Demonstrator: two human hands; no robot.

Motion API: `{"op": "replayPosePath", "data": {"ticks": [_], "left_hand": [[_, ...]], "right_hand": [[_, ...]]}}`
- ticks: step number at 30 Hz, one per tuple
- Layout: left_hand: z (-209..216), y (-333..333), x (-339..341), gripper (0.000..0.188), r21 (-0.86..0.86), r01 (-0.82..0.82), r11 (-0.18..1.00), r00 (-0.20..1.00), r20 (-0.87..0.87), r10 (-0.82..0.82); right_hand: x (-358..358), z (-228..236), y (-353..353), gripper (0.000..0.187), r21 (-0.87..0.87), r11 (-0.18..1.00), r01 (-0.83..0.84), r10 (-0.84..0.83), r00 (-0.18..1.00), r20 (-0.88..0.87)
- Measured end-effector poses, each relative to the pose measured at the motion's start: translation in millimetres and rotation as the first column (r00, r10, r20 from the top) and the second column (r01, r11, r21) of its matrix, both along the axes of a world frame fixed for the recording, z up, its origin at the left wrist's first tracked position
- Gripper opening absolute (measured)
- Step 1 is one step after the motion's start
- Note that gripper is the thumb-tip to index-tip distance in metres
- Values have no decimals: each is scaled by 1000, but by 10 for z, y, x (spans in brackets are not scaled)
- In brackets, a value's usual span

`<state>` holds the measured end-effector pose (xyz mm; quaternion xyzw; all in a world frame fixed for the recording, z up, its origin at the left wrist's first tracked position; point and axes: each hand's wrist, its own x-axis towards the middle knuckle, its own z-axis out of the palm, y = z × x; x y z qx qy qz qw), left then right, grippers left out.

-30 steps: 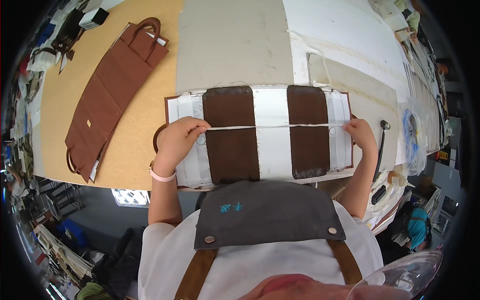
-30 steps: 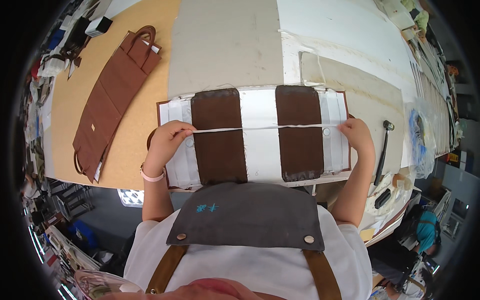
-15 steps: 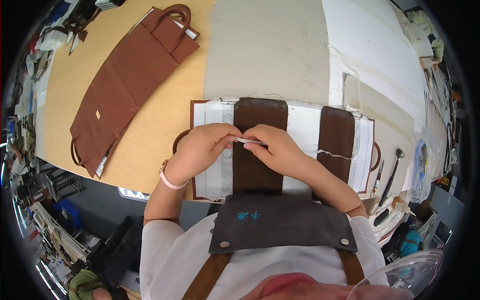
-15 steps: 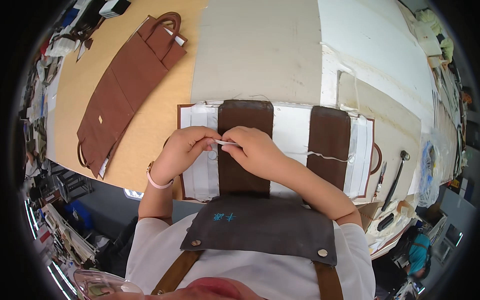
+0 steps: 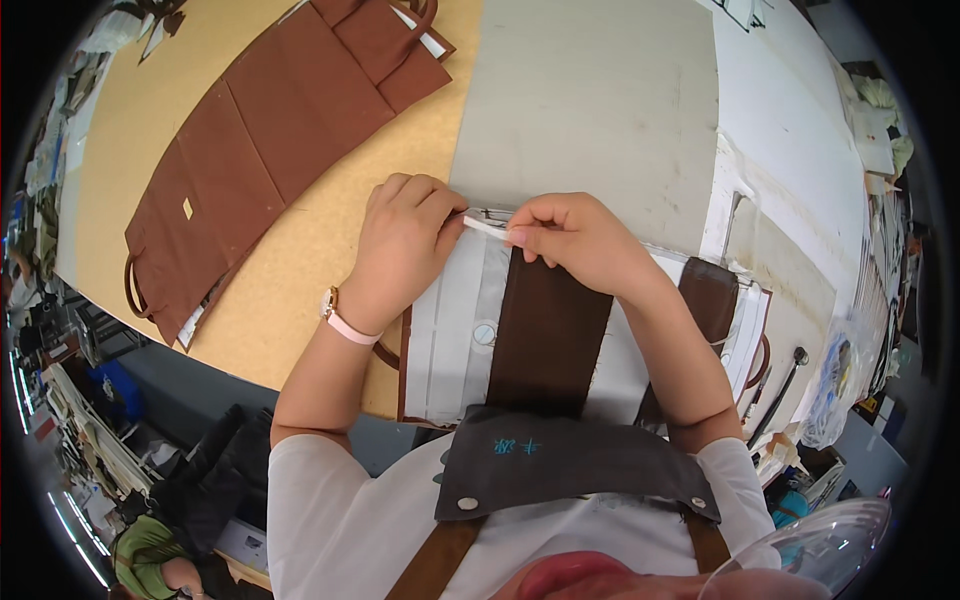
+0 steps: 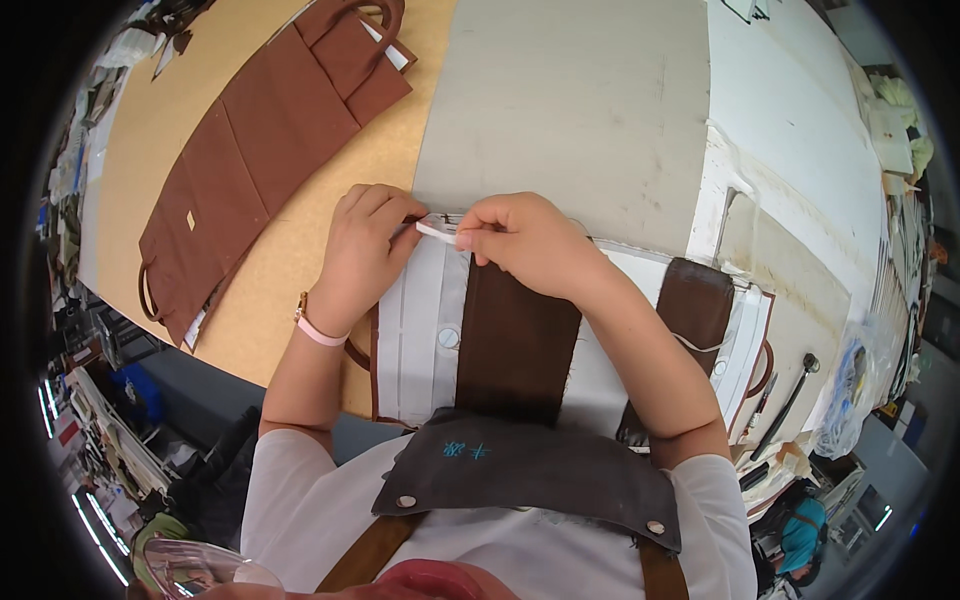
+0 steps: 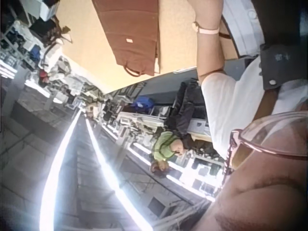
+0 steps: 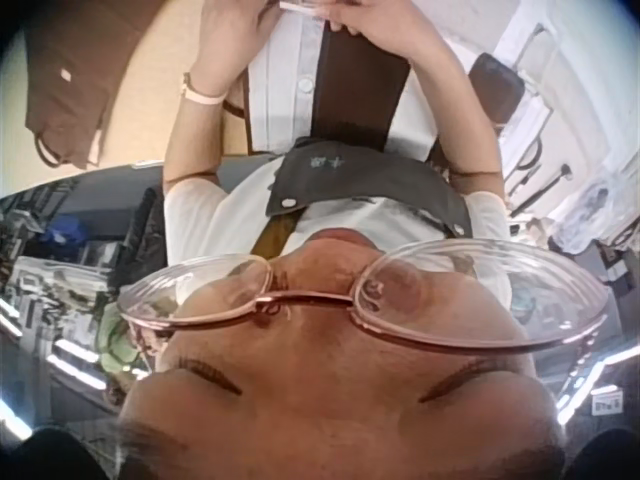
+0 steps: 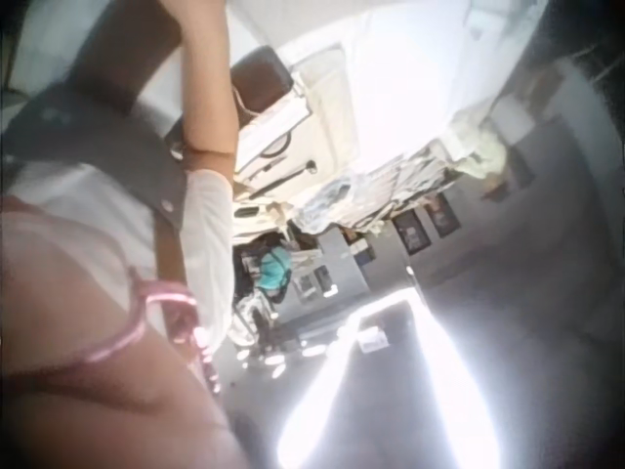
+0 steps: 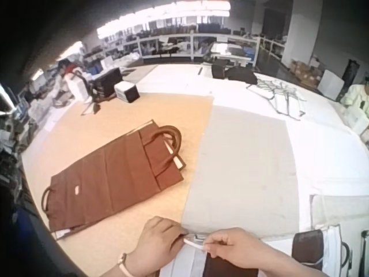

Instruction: The person assembles a brown and white handbag by hand, folding and aligning the edges of the fabric panels. They use a hammer to tap along the seams and handle attachment points, then thread white laces through the bag's eyelets. The person repeatedly adjusts and smooths the edges to ensure proper alignment.

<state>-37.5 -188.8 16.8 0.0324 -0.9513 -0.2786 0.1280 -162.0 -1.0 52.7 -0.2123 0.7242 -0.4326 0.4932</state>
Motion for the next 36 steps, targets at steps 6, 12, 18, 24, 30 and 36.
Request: {"op": "replayPosePath", "data": {"ticks": [6, 12, 18, 24, 30, 36], "left_hand": [[-16, -22, -17, 9, 19, 17, 1000, 999, -28, -17], [0, -1, -16, 10, -142, 19, 990, 1000, -21, -23], [-25, 13, -8, 12, -224, 20, 974, 999, -31, -28], [-16, 6, -13, 16, -188, 39, 981, 999, -11, -42], [-14, -18, 20, 20, -146, 26, 989, 999, -23, -30], [280, 83, 184, 30, -212, 51, 976, 999, -5, -54]], "right_hand": [[-26, -39, -24, 15, 14, 999, -53, 52, 997, 50], [-27, -188, -23, 16, 6, 1000, -25, 24, 998, 65], [2, -187, -104, 18, 62, 998, 3, -6, 999, 33], [32, -315, -155, 19, 109, 994, -22, 38, 989, -142], [-66, -197, -213, 17, 178, 984, -30, 31, 1000, -2], [-14, -288, -204, 17, 179, 983, -33, 72, 974, -215]]}}
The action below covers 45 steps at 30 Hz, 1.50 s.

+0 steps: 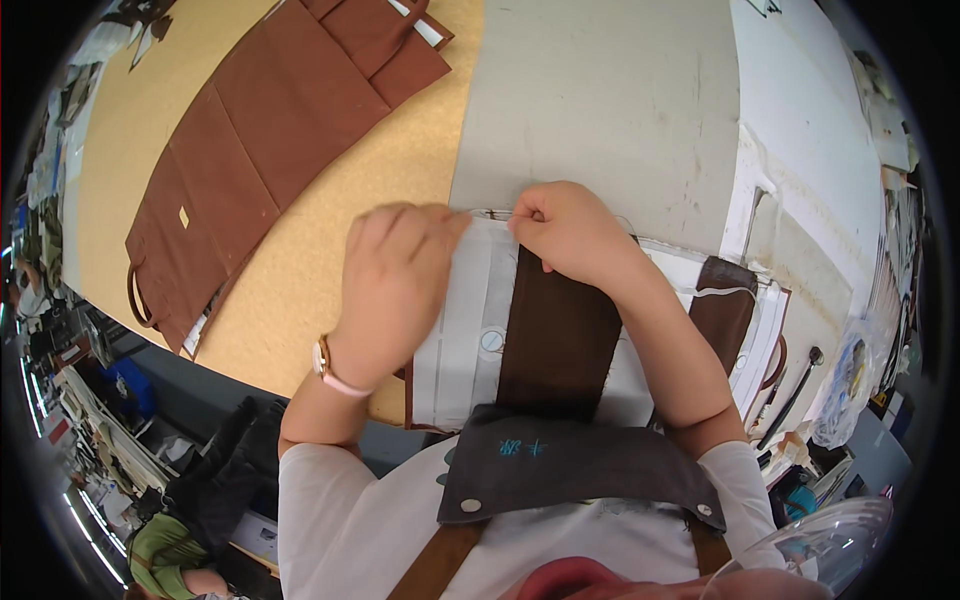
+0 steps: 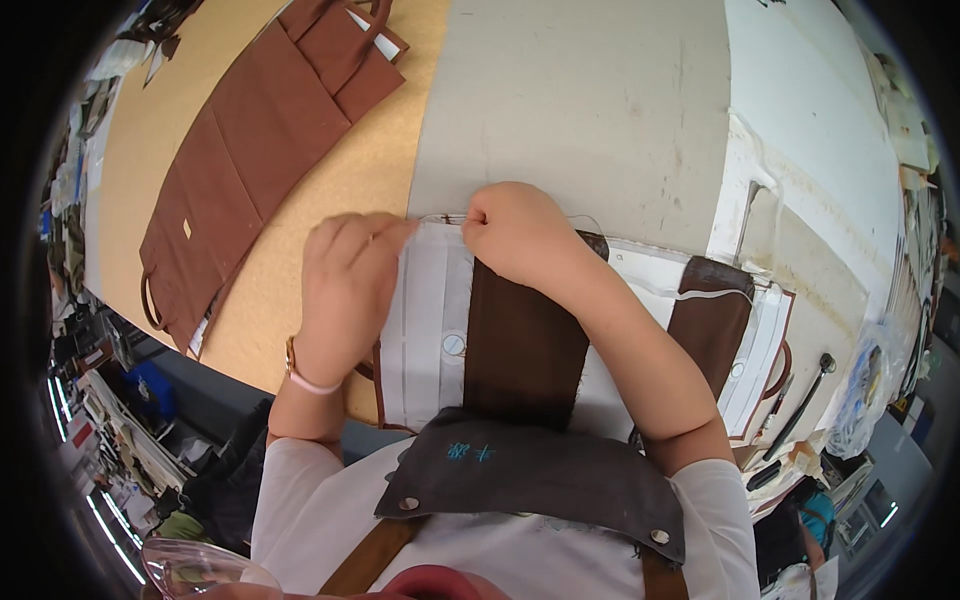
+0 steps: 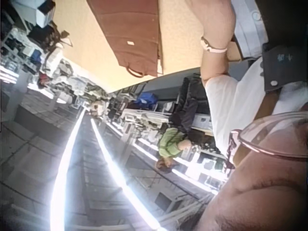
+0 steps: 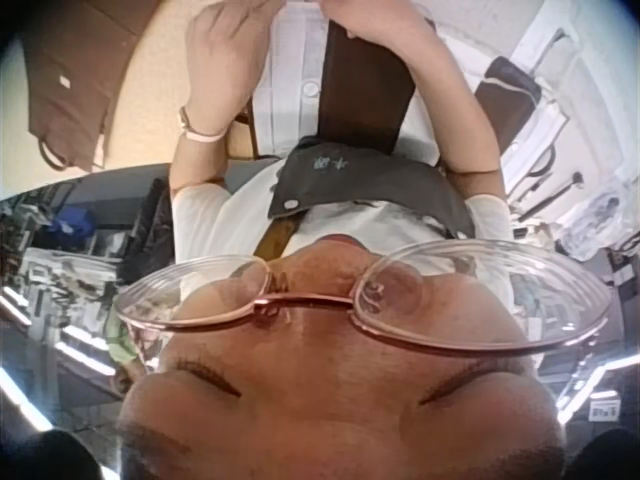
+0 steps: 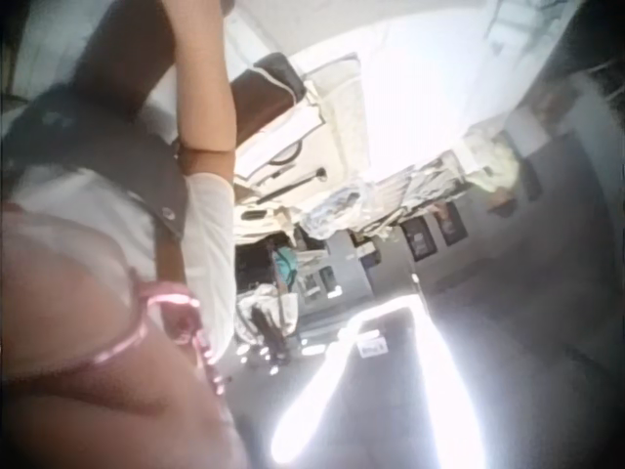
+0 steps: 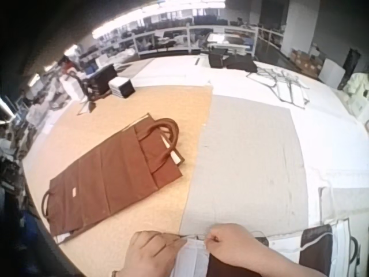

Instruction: The person assembles a brown and white handbag by hand, folding and aligning the edges of the fabric panels. They use a hammer to tap along the seams and handle attachment points, then thread white laces through the bag's eyelets. The person repeatedly adjusts and smooths the edges to ensure proper alignment.

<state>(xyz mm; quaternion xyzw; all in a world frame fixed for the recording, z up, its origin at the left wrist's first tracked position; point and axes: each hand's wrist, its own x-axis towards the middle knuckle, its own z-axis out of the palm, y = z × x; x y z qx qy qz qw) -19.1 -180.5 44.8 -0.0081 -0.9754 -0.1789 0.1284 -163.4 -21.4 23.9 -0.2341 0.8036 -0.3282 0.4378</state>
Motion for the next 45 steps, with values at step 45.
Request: {"op": "replayPosePath", "data": {"ticks": [45], "left_hand": [[-49, 247, 107, 57, -88, 81, 993, 968, 246, -57]], "right_hand": [[207, -63, 533, 15, -322, 942, -98, -67, 883, -464]]}}
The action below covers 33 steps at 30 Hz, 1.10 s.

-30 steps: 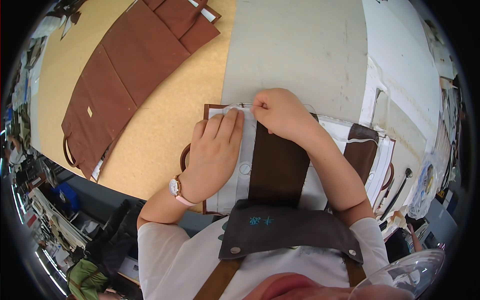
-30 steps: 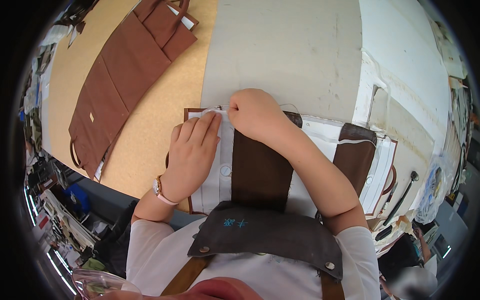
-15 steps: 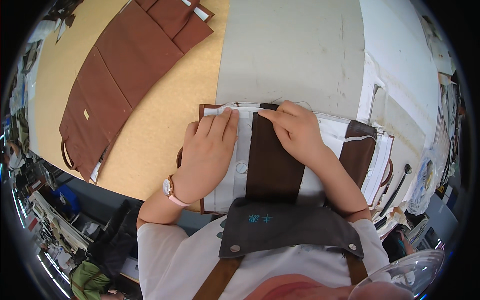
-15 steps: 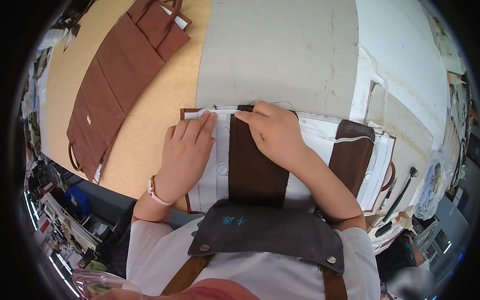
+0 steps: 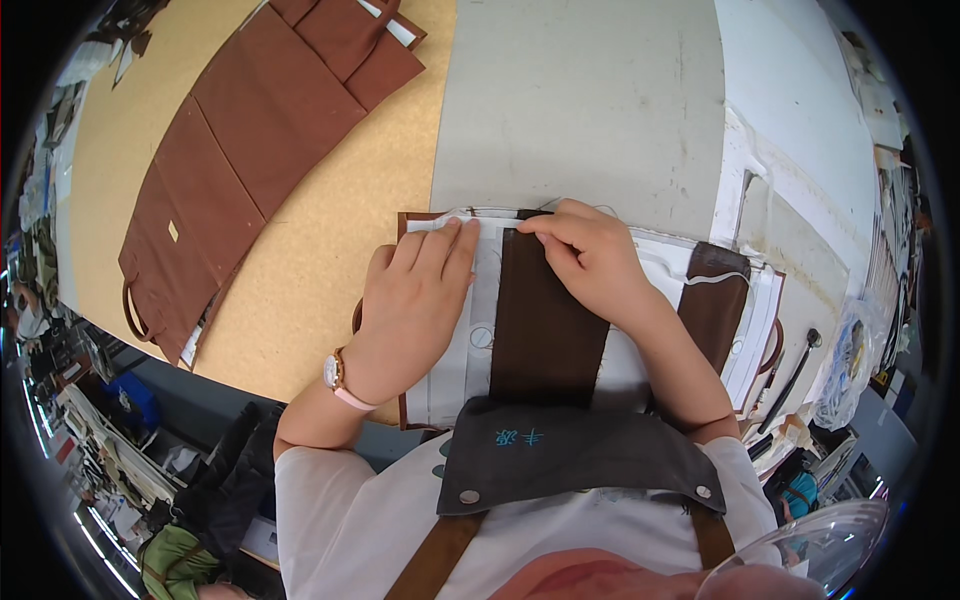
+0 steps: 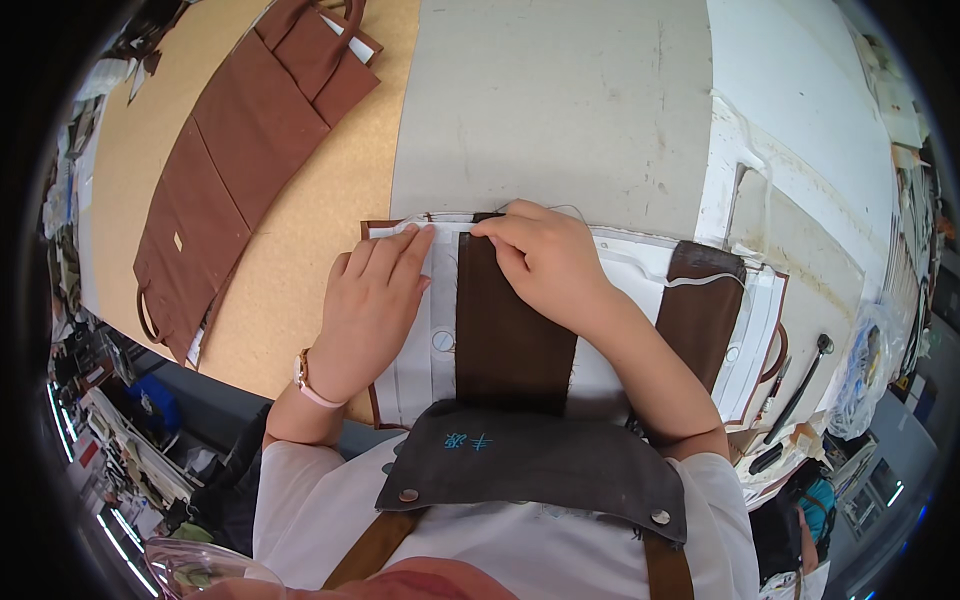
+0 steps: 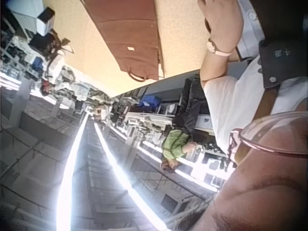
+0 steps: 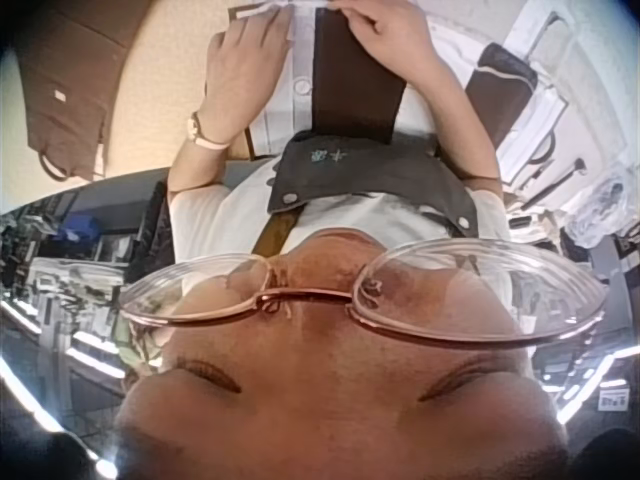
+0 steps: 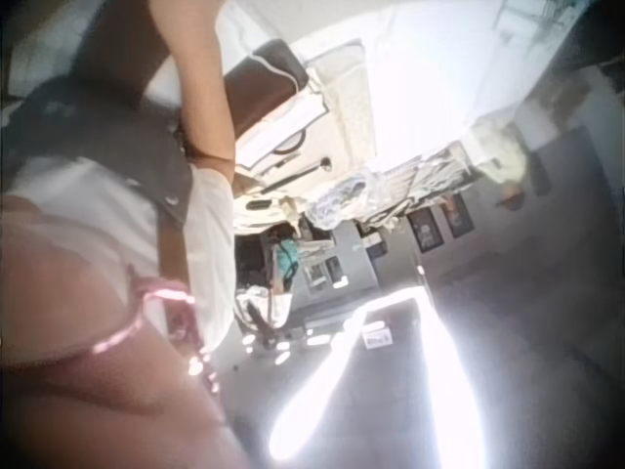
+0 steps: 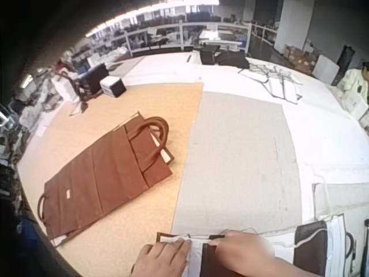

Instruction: The person assembles a brown and white handbag by hand, folding and aligning the edges of the fabric panels. They use a hammer to tap along the seams and handle attachment points, then thread white laces through the bag's eyelets. The person repeatedly adjusts and smooths the edges to ensure proper alignment.

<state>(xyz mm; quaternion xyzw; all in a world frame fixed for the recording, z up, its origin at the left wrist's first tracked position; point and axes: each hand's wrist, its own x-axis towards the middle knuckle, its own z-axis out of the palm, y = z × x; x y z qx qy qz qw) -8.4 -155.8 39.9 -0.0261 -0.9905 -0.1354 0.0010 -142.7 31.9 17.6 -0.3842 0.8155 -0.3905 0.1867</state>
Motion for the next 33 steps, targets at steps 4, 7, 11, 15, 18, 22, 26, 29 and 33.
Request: {"op": "replayPosePath", "data": {"ticks": [4, 7, 11, 15, 18, 22, 26, 29, 33], "left_hand": [[-1, -9, -6, 55, 15, 1, 1000, 1000, -4, -1], [1, -7, -9, 55, 15, 4, 1000, 1000, -11, -4], [-4, 7, -13, 55, -15, 8, 1000, 1000, -22, -8], [-16, 13, -17, 53, -48, 16, 999, 1000, -15, -17], [-24, 24, -28, 53, -50, 12, 999, 1000, -10, -12], [-10, 58, -74, 54, -39, 0, 999, 999, 49, 1], [36, 224, -112, 57, -138, 11, 990, 997, -69, -21], [-54, 241, -39, 61, -97, 38, 995, 999, 6, -37], [-17, 240, -74, 64, -89, 101, 991, 995, 26, -99]], "right_hand": [[-3, -26, 14, 17, -51, 999, -7, 8, 1000, 20], [-7, -25, 12, 16, -31, 999, -17, 16, 1000, -13], [-4, -19, 11, 15, -16, 1000, -7, 7, 1000, -10], [5, -32, 19, 14, -30, 1000, 4, -5, 1000, -17], [7, -57, 3, 16, -48, 999, 22, -22, 1000, -4], [24, -90, -9, 18, -29, 999, 28, -30, 997, -73], [58, 0, 67, 22, 1, 998, 59, -57, 974, -218], [42, 147, 336, 27, 49, 997, 56, -47, 984, -169], [18, 270, 624, 28, 65, 993, 102, -100, 994, -34]]}}
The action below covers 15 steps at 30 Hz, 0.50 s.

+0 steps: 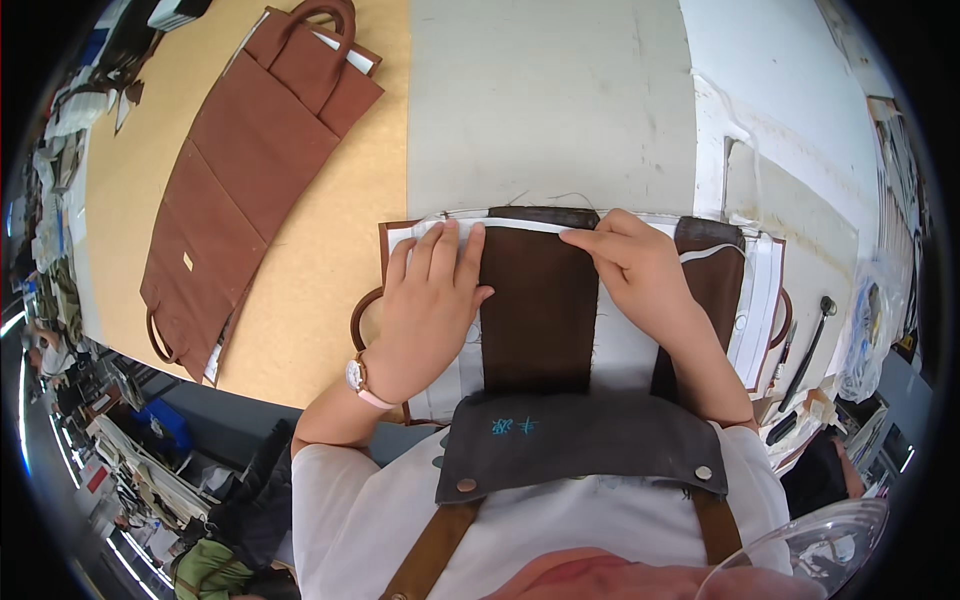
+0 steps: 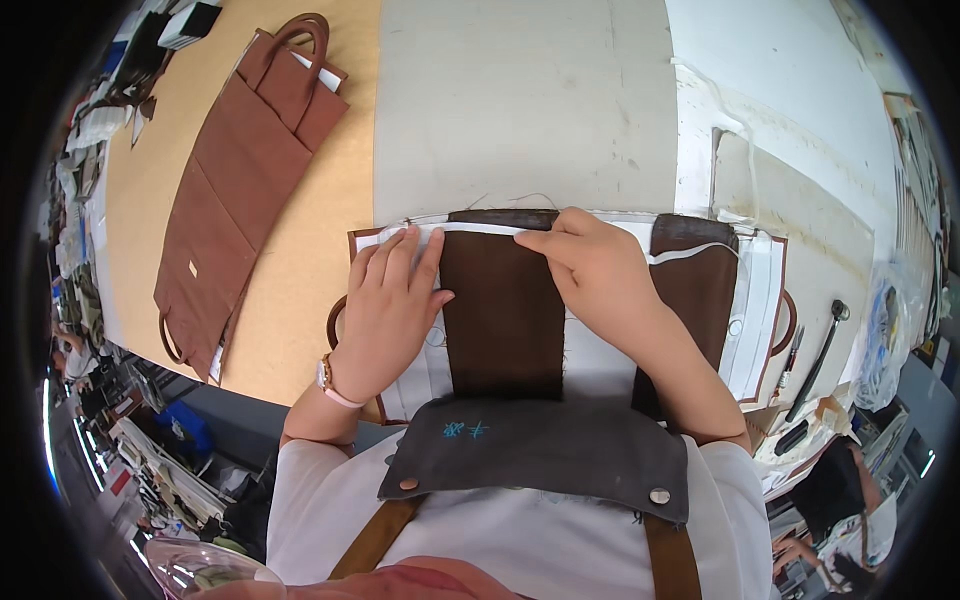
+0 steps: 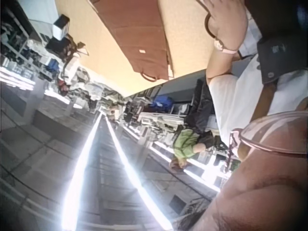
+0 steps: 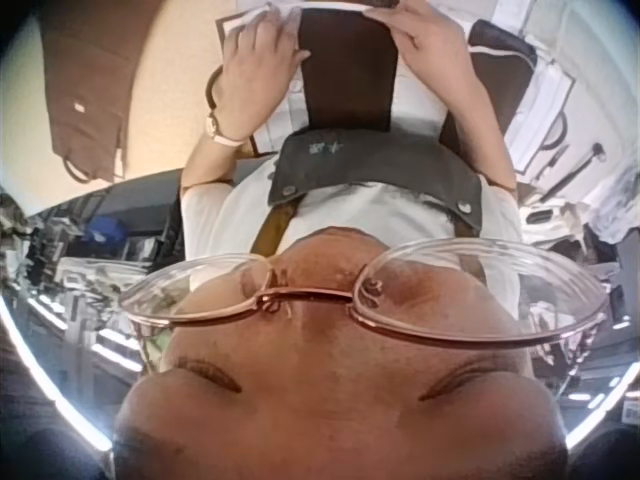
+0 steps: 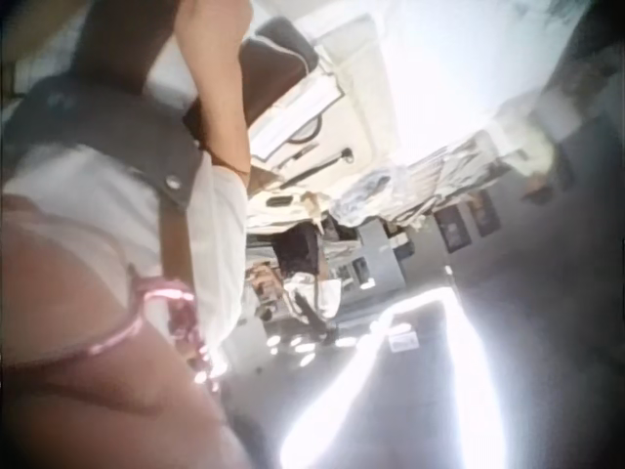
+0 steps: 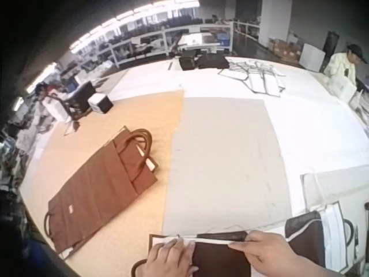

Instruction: The person assembles a brown and white handbag by hand, folding and aligning the edges of the fabric panels. They use a hammer to tap along the seams and handle attachment points, then thread white laces through the bag's eyelets. The person repeatedly adjusts and smooths the edges to ensure proper alignment.

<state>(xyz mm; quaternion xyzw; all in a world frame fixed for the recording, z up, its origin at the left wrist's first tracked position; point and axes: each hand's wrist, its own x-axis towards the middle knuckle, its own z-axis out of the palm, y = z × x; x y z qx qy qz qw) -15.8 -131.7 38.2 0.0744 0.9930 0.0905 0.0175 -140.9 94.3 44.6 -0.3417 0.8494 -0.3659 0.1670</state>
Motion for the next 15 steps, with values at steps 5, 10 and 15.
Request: {"op": "replayPosePath", "data": {"ticks": [5, 10, 15], "left_hand": [[-3, 15, 2, 66, 0, 12, 1000, 1000, 0, -12], [8, 18, -15, 66, -10, 7, 1000, 1000, 3, -7], [5, 5, -21, 66, -3, 3, 1000, 1000, -1, -3]], "right_hand": [[-29, 102, -9, 23, -121, 991, 63, -39, 981, 190], [-27, 193, -114, 21, -255, 965, 63, -29, 990, 135], [-112, -189, 24, 21, -71, 990, 120, -118, 992, 39]]}}
